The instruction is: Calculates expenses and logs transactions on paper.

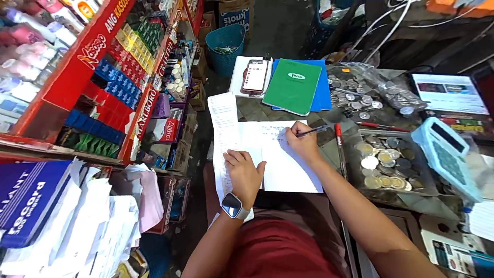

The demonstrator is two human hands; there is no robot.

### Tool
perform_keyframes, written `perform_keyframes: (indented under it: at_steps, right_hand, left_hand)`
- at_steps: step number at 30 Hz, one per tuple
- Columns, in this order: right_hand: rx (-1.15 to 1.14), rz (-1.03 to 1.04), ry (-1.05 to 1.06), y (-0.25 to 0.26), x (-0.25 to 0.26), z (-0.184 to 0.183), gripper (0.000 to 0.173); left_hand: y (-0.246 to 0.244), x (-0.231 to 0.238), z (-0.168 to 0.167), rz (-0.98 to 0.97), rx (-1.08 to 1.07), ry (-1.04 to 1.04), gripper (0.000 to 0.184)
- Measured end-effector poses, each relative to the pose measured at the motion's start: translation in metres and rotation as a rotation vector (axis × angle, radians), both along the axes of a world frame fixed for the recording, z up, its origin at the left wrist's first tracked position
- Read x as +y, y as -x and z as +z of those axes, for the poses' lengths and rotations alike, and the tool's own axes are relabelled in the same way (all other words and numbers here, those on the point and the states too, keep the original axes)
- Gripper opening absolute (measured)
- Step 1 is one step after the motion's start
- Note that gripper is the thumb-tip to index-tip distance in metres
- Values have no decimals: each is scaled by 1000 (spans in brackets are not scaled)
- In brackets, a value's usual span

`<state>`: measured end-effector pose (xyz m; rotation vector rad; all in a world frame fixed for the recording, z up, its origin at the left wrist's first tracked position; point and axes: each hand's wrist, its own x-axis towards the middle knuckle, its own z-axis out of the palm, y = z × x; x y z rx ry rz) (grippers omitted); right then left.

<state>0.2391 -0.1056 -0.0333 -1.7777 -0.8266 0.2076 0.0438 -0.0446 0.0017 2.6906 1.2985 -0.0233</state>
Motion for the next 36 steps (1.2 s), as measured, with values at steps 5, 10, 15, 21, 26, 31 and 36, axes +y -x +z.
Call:
perform_keyframes:
  at_steps: [5,10,15,21,26,31,36]
  right_hand:
    - [12,-3,6,-1,-1,0,31]
    - [10,-48,5,0,0,3,32]
    - [22,-46,-34,4,1,5,34]
    - [14,-34,-34,4,1,5,34]
    - [155,-53,-40,-3,-2,8,32]
    - [307,-194,-156,-23,-18,31,29]
    - [209,-180,-19,-26,-29,29,26]
  left_hand:
    - [-1,0,-1,6,-13,-7,84]
    - [-1,-1,0,9,6,-2,84]
    - [1,2,0,-8,23,31,85]
    - [3,2,-5,-8,-31,-35,85]
    - [3,1,-5,-10,-19,-40,85]
    - [2,1,-7,-8,-21,-42,85]
    - [1,1,-6,-9,-15,-5,86]
